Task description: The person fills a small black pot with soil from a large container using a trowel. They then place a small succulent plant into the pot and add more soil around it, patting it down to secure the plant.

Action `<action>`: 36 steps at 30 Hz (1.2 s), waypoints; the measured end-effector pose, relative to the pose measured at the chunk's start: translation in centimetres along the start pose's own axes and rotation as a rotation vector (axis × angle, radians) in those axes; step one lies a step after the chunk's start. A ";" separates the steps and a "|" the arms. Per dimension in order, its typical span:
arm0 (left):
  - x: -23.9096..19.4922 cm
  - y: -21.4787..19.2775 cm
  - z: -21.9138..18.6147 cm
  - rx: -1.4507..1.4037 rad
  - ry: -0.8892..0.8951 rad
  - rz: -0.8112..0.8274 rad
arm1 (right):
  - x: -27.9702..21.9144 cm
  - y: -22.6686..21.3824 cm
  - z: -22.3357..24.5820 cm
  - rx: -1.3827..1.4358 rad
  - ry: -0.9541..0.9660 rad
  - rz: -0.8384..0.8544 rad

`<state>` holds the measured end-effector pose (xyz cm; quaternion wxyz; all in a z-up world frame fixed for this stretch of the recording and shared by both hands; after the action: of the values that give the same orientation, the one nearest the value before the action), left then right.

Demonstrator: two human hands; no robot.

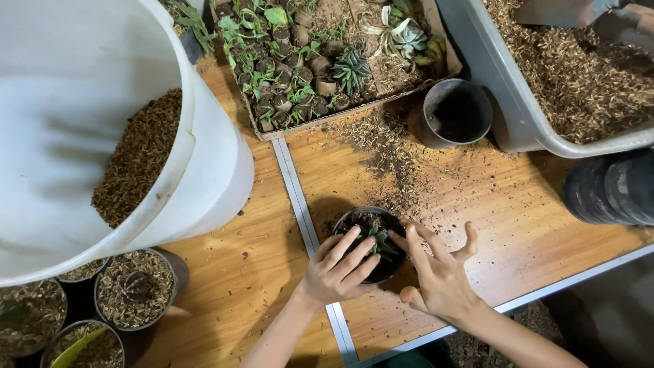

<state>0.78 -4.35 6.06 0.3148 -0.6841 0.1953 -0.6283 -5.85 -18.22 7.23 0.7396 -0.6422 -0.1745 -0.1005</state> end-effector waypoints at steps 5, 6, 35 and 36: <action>0.0 -0.1 0.0 -0.014 -0.003 -0.005 | -0.3 0.4 0.7 -0.042 -0.016 0.029; 0.1 -0.2 -0.1 -0.013 -0.003 -0.007 | -0.5 0.3 0.7 -0.044 -0.017 0.028; -3.5 2.4 2.7 -0.705 -0.654 0.019 | -2.3 -3.1 -3.0 0.405 0.238 -0.239; -3.4 2.2 2.5 -0.705 -0.655 0.016 | -2.3 -3.3 -2.9 0.404 0.235 -0.238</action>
<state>3.09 -3.19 2.04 0.1134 -0.9096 0.2922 -0.2729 -8.82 -21.80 9.03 0.8510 -0.4402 -0.1782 -0.2240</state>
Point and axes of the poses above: each hand's wrist, its own x-axis towards the middle knuckle, its own y-axis out of the palm, z = x × y, the point moved 8 cm from there along x, towards the middle knuckle, and after that the axes turned 10 degrees about z, right-handed, at the moved point
